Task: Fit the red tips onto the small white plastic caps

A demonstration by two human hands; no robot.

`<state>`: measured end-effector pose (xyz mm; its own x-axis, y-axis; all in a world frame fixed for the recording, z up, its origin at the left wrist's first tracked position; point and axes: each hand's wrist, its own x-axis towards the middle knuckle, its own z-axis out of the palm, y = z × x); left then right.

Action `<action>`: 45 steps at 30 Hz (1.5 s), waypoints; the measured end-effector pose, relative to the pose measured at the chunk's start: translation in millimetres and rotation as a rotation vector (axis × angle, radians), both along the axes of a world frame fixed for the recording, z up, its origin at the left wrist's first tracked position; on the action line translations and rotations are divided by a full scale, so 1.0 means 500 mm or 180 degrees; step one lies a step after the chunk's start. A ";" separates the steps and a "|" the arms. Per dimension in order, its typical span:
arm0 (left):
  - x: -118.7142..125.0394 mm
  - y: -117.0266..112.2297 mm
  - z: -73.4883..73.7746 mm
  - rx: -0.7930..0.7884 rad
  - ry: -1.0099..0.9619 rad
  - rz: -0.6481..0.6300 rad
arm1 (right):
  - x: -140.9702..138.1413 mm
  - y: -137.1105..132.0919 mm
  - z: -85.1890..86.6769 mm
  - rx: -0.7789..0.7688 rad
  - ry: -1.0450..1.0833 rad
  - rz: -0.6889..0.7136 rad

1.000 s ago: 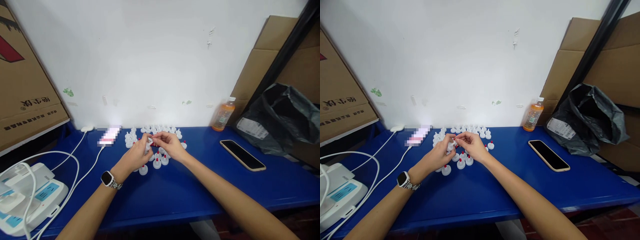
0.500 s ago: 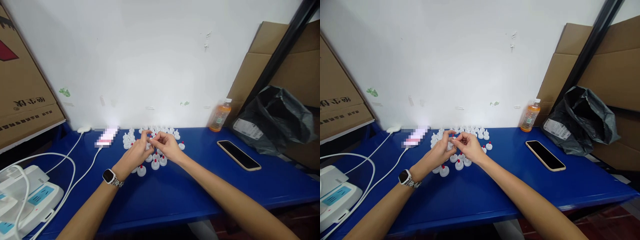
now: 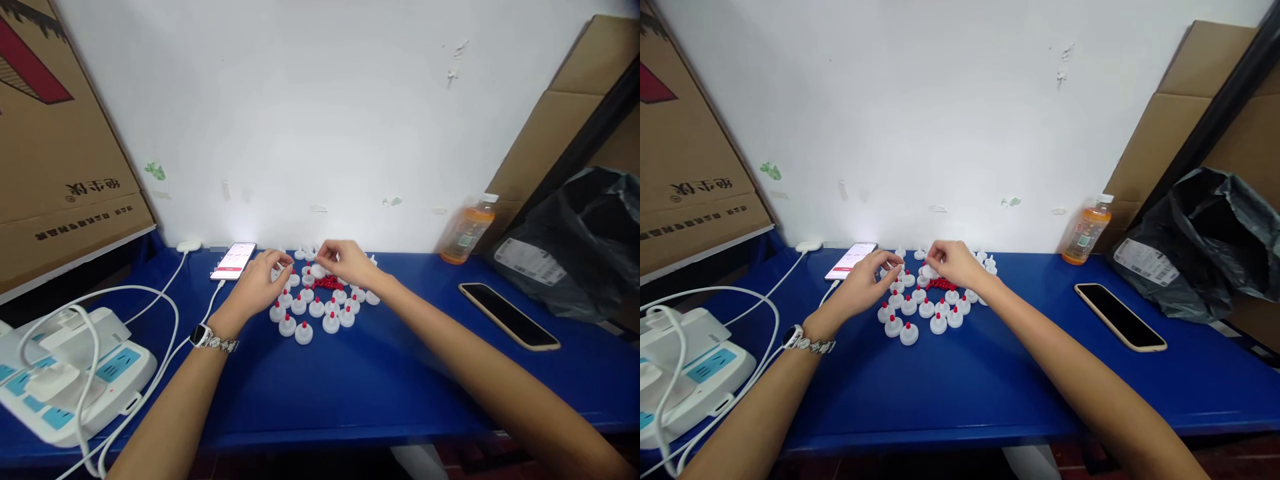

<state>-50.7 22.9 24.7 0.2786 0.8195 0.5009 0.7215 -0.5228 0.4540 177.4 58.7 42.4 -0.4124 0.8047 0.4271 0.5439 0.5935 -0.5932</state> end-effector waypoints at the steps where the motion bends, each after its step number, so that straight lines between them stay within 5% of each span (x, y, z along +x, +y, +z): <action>1: 0.000 0.001 0.000 0.0005 0.0014 0.0048 | -0.010 0.014 0.009 0.0117 0.0110 -0.0070; 9: -0.013 0.015 -0.019 -0.0193 0.0256 0.0142 | -0.108 0.118 -0.005 0.0071 -0.0763 0.0024; 25: -0.030 0.015 -0.011 -0.0204 0.0363 0.0487 | -0.119 0.143 -0.021 -0.0111 -0.1064 0.0323; 33: -0.052 0.030 -0.029 -0.0136 0.0334 0.0609 | -0.122 0.133 -0.025 0.0086 -0.1038 0.0184; 39: -0.057 0.037 -0.039 -0.0242 0.0286 0.0733 | -0.147 0.122 -0.038 -0.0034 -0.1128 0.0480; 45: -0.030 0.012 -0.023 0.0080 0.0225 0.0532 | -0.111 0.079 -0.022 -0.0093 -0.0068 0.0432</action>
<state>-65.9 28.7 13.1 0.1749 0.8447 0.5058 0.8289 -0.4036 0.3874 122.1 98.3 31.3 -0.5271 0.7528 0.3943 0.4725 0.6452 -0.6004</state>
